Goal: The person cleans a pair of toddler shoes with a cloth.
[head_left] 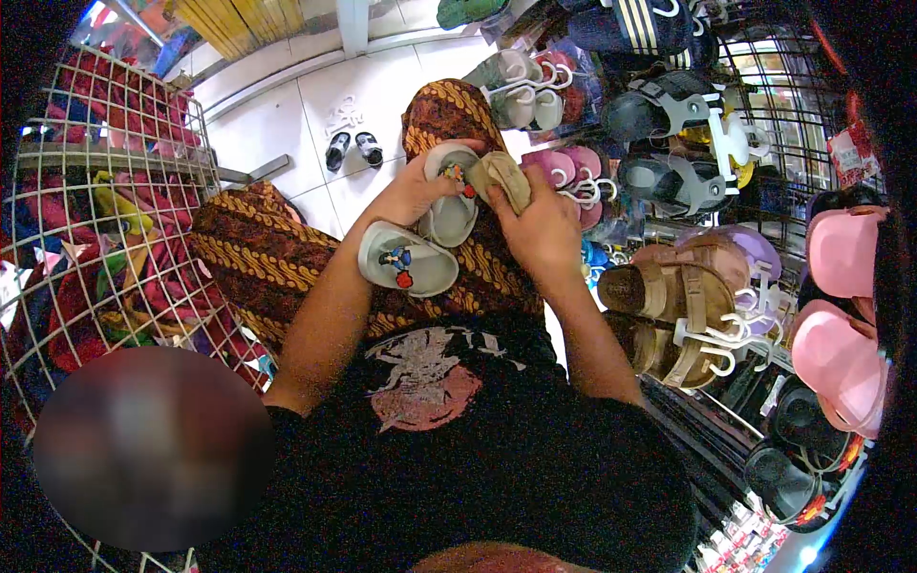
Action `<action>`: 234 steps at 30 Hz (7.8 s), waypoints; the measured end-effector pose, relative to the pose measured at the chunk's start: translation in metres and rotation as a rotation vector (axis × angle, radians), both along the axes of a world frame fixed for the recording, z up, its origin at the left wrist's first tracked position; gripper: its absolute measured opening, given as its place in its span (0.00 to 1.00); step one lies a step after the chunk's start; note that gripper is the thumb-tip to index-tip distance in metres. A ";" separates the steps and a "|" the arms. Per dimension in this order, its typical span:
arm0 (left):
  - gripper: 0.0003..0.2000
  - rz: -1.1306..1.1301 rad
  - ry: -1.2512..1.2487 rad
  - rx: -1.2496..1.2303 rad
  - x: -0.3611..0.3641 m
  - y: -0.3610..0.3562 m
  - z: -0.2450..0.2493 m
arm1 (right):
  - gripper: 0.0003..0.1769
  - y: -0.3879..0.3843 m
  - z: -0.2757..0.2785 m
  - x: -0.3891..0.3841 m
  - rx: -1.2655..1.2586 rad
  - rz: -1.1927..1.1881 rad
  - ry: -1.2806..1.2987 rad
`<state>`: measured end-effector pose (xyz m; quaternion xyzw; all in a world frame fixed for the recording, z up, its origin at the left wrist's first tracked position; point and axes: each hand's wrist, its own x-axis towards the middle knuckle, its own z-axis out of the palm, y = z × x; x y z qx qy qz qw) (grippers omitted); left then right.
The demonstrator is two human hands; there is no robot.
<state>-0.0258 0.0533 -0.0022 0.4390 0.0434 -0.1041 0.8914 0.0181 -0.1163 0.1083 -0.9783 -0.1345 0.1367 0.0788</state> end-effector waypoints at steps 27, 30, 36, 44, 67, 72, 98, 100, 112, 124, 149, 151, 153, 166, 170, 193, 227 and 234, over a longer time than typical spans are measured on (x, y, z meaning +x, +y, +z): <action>0.27 -0.008 -0.130 -0.025 0.006 -0.003 -0.022 | 0.26 0.008 -0.021 -0.001 0.500 -0.118 -0.218; 0.27 0.024 -0.010 0.058 0.003 0.000 -0.013 | 0.27 0.008 -0.014 0.002 0.300 -0.019 -0.166; 0.31 -0.031 -0.039 -0.026 0.002 0.006 -0.004 | 0.27 0.003 -0.006 -0.002 0.131 0.022 -0.091; 0.31 -0.032 -0.024 -0.042 0.002 0.006 -0.016 | 0.28 0.010 -0.025 -0.003 0.141 -0.013 -0.057; 0.32 -0.121 0.026 0.212 0.003 0.007 0.005 | 0.26 -0.024 -0.031 0.021 0.574 -0.153 -0.114; 0.31 -0.099 -0.049 0.199 0.002 0.005 -0.007 | 0.24 -0.011 0.014 0.019 0.351 0.463 -0.286; 0.33 -0.022 -0.117 0.306 0.000 -0.005 0.011 | 0.23 -0.004 0.006 0.006 0.354 0.192 -0.202; 0.33 0.005 -0.157 0.289 -0.001 -0.009 -0.008 | 0.25 0.002 0.011 0.000 0.369 0.247 -0.262; 0.30 -0.033 -0.343 0.748 0.003 -0.009 0.000 | 0.35 0.028 0.024 0.019 0.196 0.105 -0.048; 0.34 -0.045 -0.342 0.788 0.004 -0.010 -0.010 | 0.40 0.030 0.019 0.028 0.191 0.001 -0.051; 0.32 0.074 0.376 -0.050 0.009 0.025 -0.027 | 0.21 0.003 -0.053 0.091 0.769 0.033 0.130; 0.32 0.046 0.324 0.163 0.011 0.020 -0.032 | 0.24 0.014 -0.057 0.079 0.715 0.233 -0.183; 0.27 0.049 0.298 0.257 0.009 0.015 -0.013 | 0.29 0.026 -0.047 0.062 0.682 0.395 -0.295; 0.16 0.202 0.274 -0.137 0.005 0.014 -0.026 | 0.36 0.004 -0.042 0.004 0.574 0.455 -0.176; 0.14 0.299 0.211 -0.152 0.008 0.024 -0.033 | 0.40 -0.013 -0.042 -0.006 0.528 0.593 -0.076; 0.22 0.154 -0.086 -1.372 0.016 0.052 -0.058 | 0.38 -0.033 -0.091 -0.026 0.451 0.357 -0.368; 0.38 0.542 0.039 -0.645 0.007 0.041 -0.016 | 0.29 0.020 -0.009 -0.012 0.395 0.835 -0.029; 0.26 0.647 -0.073 -0.467 0.013 0.033 -0.030 | 0.22 0.024 0.006 -0.014 0.495 0.765 0.046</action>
